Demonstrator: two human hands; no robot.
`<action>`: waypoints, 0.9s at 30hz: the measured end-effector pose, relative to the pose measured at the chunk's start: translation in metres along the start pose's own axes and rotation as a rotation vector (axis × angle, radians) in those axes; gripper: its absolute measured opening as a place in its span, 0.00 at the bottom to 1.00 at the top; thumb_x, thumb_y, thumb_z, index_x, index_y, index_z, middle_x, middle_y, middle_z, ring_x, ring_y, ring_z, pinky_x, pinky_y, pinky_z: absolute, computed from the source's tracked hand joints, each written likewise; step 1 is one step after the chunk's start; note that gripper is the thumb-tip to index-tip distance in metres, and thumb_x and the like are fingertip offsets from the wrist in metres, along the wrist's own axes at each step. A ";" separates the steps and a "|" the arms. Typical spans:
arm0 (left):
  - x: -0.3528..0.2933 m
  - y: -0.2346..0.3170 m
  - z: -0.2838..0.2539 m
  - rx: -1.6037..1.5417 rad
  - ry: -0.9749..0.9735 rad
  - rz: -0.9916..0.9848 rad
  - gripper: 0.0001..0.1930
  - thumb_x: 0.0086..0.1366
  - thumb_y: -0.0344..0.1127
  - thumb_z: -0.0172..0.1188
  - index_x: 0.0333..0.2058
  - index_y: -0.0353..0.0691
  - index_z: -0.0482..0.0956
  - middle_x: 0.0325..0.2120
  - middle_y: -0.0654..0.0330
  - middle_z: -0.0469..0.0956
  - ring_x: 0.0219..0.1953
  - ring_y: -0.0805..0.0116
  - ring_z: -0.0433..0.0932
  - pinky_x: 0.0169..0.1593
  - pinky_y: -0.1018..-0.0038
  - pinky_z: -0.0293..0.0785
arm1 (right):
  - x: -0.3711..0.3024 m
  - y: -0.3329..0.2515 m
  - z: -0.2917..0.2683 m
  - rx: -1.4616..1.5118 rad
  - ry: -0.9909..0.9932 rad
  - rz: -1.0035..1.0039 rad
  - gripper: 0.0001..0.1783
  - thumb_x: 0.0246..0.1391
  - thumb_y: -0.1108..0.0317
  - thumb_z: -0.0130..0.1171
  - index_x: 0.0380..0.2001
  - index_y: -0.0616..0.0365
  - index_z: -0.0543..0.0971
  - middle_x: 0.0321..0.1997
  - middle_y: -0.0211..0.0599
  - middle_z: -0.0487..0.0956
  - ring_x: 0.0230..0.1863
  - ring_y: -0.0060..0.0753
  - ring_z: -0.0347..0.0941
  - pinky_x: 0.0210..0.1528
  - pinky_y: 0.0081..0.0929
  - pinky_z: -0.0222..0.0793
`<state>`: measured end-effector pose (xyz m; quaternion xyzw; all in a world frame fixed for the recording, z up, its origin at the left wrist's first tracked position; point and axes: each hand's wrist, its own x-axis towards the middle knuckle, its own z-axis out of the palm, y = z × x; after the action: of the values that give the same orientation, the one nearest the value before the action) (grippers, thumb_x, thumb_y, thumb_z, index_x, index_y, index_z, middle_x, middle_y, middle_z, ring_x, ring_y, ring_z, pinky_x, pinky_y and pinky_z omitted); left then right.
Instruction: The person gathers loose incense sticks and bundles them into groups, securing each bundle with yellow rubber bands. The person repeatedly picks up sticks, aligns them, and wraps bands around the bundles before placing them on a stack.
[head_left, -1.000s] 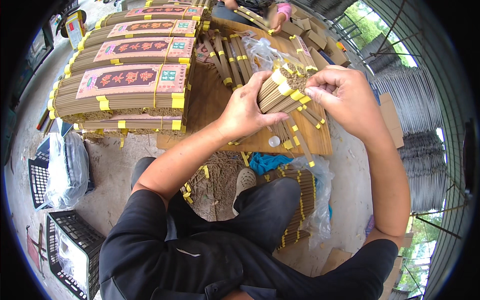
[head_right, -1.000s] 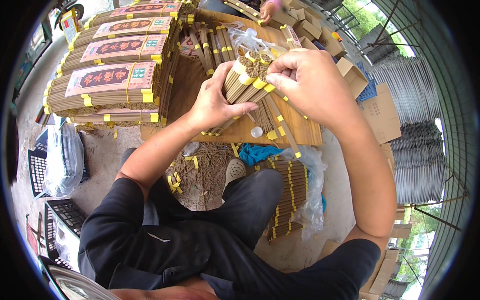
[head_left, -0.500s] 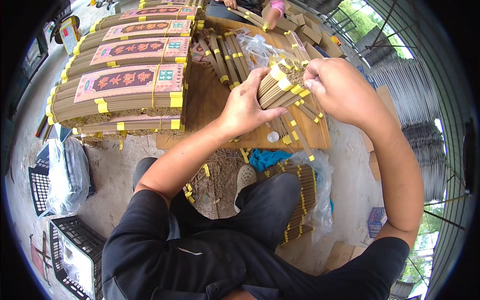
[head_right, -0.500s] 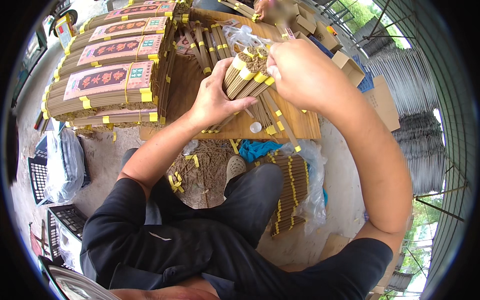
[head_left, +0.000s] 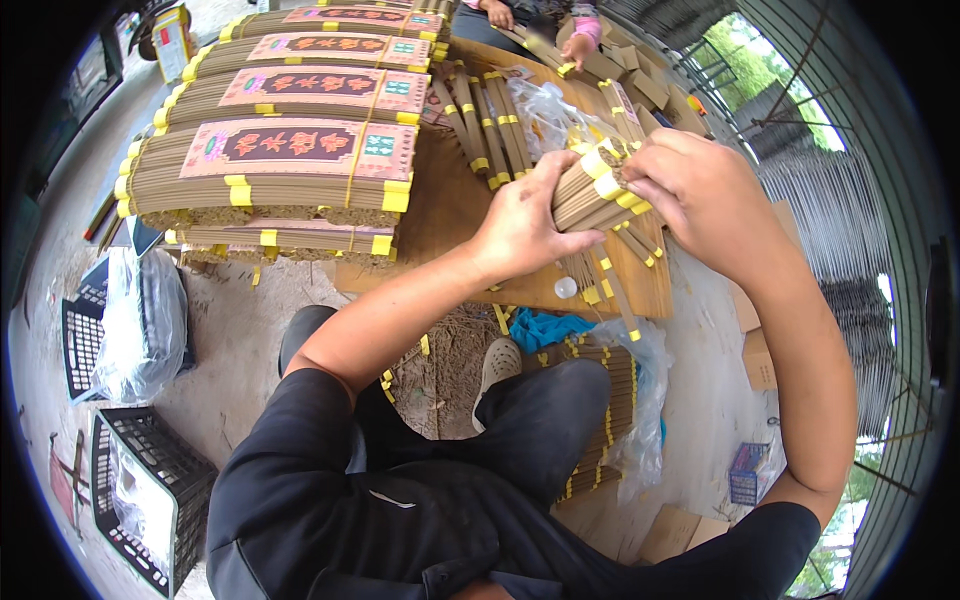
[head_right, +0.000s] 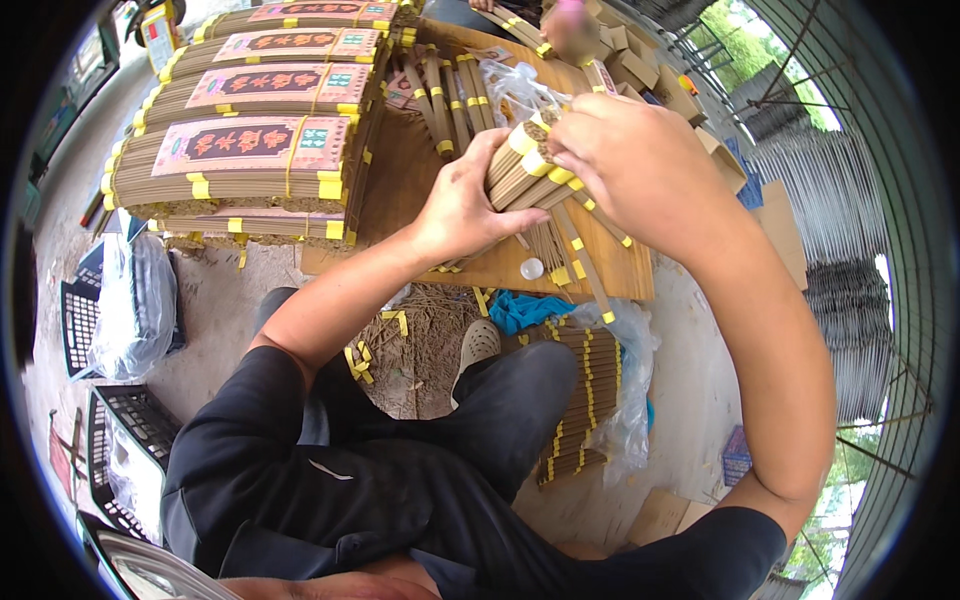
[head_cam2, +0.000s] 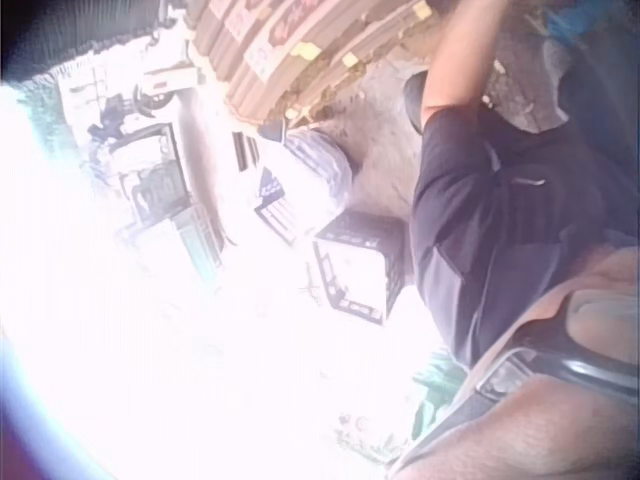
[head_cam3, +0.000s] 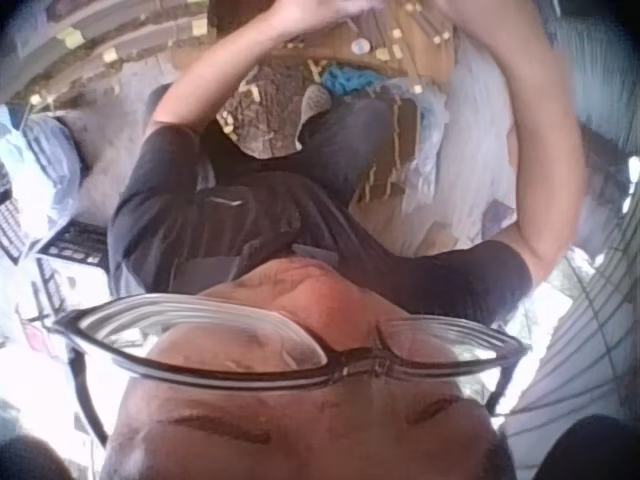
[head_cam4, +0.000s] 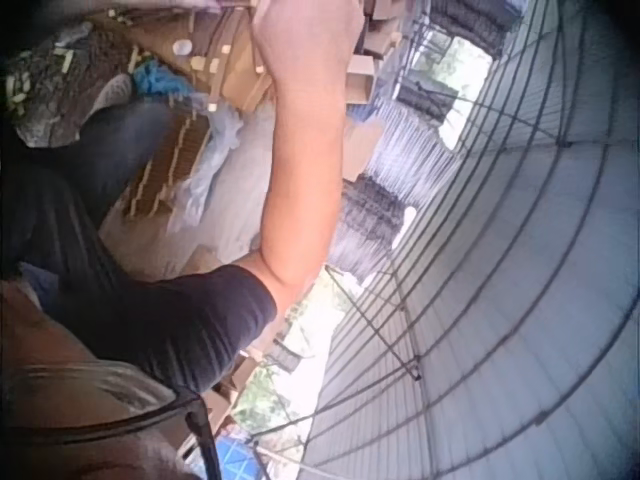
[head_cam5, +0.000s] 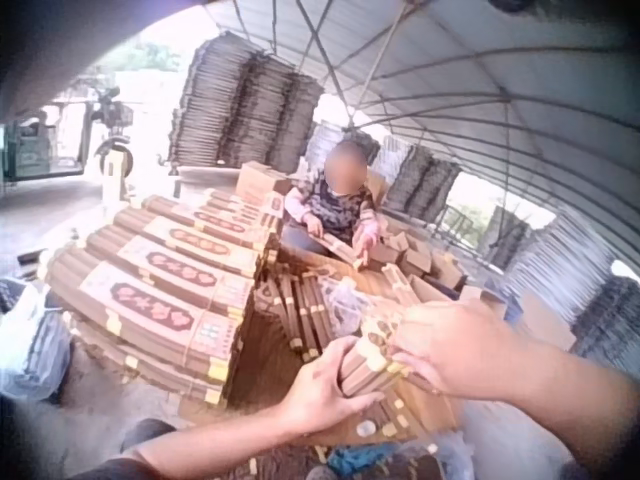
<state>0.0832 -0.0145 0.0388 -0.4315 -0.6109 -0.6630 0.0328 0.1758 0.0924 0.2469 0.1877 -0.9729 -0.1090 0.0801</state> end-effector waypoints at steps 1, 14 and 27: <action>0.000 0.000 0.000 -0.001 0.003 0.008 0.48 0.50 0.45 0.82 0.63 0.34 0.62 0.50 0.44 0.80 0.53 0.55 0.83 0.57 0.64 0.79 | 0.000 0.002 0.001 0.023 0.010 -0.025 0.05 0.58 0.69 0.61 0.34 0.60 0.79 0.33 0.42 0.77 0.38 0.52 0.76 0.42 0.44 0.73; -0.001 -0.002 0.001 0.008 -0.002 0.036 0.47 0.50 0.45 0.82 0.62 0.35 0.63 0.48 0.45 0.80 0.52 0.55 0.83 0.56 0.63 0.79 | -0.001 0.011 0.006 0.015 0.059 -0.208 0.05 0.57 0.73 0.61 0.34 0.63 0.77 0.35 0.44 0.76 0.38 0.51 0.74 0.43 0.42 0.73; 0.000 0.003 0.002 0.040 0.020 0.034 0.48 0.50 0.47 0.82 0.62 0.33 0.63 0.47 0.43 0.81 0.50 0.50 0.84 0.54 0.62 0.80 | -0.001 -0.011 0.005 -0.243 -0.040 -0.168 0.09 0.50 0.77 0.59 0.36 0.64 0.74 0.36 0.46 0.75 0.42 0.51 0.74 0.43 0.43 0.73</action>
<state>0.0858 -0.0130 0.0408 -0.4343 -0.6164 -0.6542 0.0587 0.1797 0.0833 0.2393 0.2553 -0.9347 -0.2363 0.0733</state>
